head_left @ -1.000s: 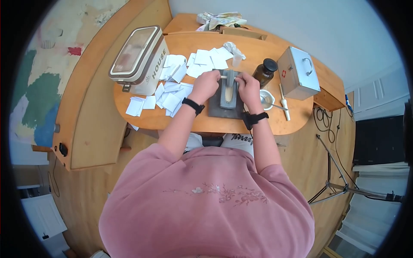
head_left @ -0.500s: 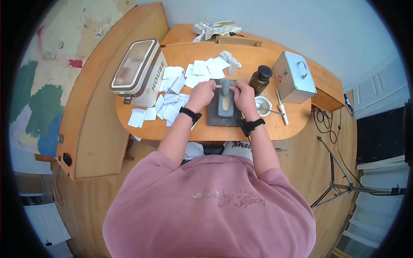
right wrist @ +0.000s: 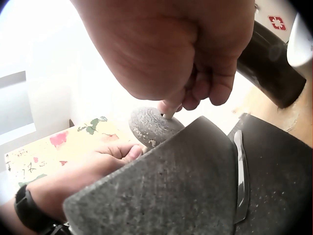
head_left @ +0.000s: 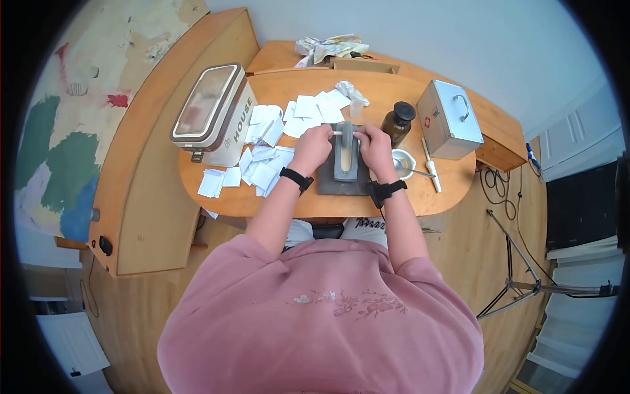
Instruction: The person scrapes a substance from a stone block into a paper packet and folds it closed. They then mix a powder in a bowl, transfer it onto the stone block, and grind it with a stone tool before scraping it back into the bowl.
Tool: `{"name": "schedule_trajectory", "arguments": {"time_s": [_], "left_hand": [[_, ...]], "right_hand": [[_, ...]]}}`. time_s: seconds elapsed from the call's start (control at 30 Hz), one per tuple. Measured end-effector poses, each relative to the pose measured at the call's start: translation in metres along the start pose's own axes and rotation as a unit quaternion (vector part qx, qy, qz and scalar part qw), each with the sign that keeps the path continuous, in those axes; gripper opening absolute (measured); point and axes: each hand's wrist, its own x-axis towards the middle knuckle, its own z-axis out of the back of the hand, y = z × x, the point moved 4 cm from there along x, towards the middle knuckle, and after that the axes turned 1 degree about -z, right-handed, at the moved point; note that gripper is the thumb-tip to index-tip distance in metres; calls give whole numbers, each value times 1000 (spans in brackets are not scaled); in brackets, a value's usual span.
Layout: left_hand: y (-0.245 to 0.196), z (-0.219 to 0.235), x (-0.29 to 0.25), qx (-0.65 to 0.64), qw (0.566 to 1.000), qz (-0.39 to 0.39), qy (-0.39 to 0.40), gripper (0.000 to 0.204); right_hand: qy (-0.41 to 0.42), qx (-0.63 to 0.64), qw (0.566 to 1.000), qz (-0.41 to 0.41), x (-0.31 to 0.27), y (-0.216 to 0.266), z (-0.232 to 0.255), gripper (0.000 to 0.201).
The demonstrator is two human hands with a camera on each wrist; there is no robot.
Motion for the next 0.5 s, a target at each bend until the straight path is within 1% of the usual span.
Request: {"name": "schedule_trajectory", "arguments": {"time_s": [0.03, 0.1, 0.13, 0.17, 0.2, 0.27, 0.33, 0.4, 0.5], "left_hand": [[0, 1, -6, 1, 1000, 0, 0, 9], [-1, -3, -34, -6, 1000, 10, 27, 9], [-2, -4, -46, -7, 1000, 10, 28, 9], [-4, -4, -58, -16, 1000, 12, 21, 9], [-5, -3, -63, -24, 1000, 14, 15, 9], [-4, -4, -57, -9, 999, 17, 26, 9], [5, -8, -28, 1, 1000, -23, 16, 8], [6, -4, -4, 8, 999, -31, 13, 9], [4, 2, 7, 11, 998, -30, 47, 10]], "right_hand": [[0, 15, 1000, 2, -8, 1, 1, 7], [10, 11, 1000, -6, -34, 5, 4, 7], [19, 6, 1000, -14, -47, 9, 5, 7], [6, 19, 1000, -23, -58, 14, 6, 7], [3, 18, 1000, -24, -56, 16, 7, 7], [-6, -8, 1000, -10, -58, 19, 7, 7], [-6, -6, 1000, -23, -41, 12, 3, 8], [-41, -7, 999, 14, -24, 11, 0, 8], [-46, -13, 999, 4, -24, 10, -1, 9]]}}
